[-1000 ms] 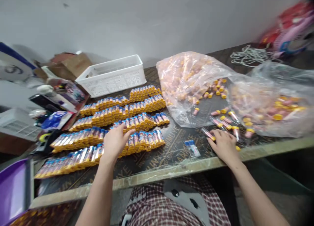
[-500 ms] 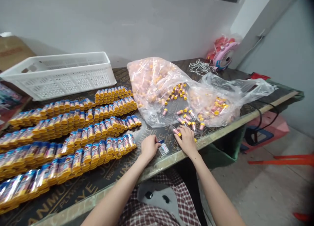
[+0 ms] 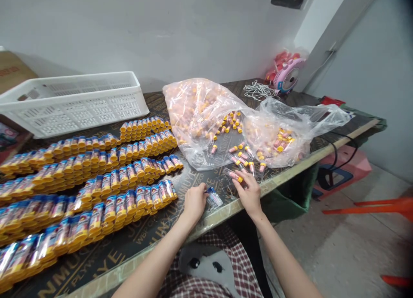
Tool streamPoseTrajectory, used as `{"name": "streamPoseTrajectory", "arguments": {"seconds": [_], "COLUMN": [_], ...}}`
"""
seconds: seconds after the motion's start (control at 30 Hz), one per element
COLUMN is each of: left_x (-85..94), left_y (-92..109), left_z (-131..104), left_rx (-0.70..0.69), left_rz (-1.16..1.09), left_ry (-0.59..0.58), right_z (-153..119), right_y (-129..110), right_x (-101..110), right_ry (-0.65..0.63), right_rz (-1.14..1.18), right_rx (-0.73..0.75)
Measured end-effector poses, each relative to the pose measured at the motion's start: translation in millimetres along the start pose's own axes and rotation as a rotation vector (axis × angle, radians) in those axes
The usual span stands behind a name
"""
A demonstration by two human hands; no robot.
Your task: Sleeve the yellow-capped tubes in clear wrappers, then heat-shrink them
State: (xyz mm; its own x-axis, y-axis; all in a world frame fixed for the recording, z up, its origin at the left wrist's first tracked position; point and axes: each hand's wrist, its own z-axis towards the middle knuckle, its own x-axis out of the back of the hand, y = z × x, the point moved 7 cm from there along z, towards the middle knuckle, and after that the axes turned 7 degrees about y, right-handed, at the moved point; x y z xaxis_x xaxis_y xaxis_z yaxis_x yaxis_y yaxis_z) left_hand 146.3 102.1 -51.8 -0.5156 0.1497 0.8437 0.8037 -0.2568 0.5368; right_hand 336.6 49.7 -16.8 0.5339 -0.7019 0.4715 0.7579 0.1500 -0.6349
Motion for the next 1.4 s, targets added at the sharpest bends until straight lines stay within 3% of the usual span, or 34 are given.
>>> {"name": "streamPoseTrajectory", "arguments": {"seconds": [0.1, 0.17, 0.27, 0.37, 0.47, 0.67, 0.9, 1.1, 1.27, 1.4], "left_x": [5.0, 8.2, 5.3, -6.8, -9.0, -1.5, 5.4, 12.2, 16.3, 20.6], "left_y": [3.6, 3.3, -8.1, -12.3, -7.7, -11.6, -15.1, -7.6, 11.7, 19.0], "left_z": [-2.2, -2.2, -2.4, -8.3, -14.1, -18.3, -20.3, -22.0, -25.6, -31.5], "left_rx": [-0.025, -0.007, 0.230, 0.538, 0.677, 0.747, 0.734, 0.604, 0.438, 0.417], "left_rz": [-0.024, -0.168, -0.688, -1.244, -1.485, -1.568, -1.537, -1.433, -1.475, -1.500], "left_ry": [0.053, 0.099, 0.098, -0.004, -0.076, 0.020, 0.104, 0.135, -0.006, -0.131], "right_z": [-12.7, -21.5, -33.4, -43.8, -49.4, -48.8, -54.0, -59.9, -61.6, -59.3], "right_y": [-8.4, -16.1, -26.8, -32.9, -41.6, -64.8, -68.8, -72.0, -76.5, -79.1], "right_x": [8.0, 13.9, 24.1, 34.8, 44.0, 50.3, 44.4, 28.3, 19.1, 19.0], "right_ry": [-0.027, -0.055, -0.061, 0.003, 0.068, 0.082, 0.064, -0.093, -0.189, -0.198], "right_rz": [0.078, 0.128, 0.207, 0.320, 0.344, 0.298, 0.266, 0.330, 0.364, 0.341], "right_rx": [-0.111, -0.162, -0.223, -0.300, -0.307, -0.188, -0.126, -0.157, -0.148, -0.059]}}
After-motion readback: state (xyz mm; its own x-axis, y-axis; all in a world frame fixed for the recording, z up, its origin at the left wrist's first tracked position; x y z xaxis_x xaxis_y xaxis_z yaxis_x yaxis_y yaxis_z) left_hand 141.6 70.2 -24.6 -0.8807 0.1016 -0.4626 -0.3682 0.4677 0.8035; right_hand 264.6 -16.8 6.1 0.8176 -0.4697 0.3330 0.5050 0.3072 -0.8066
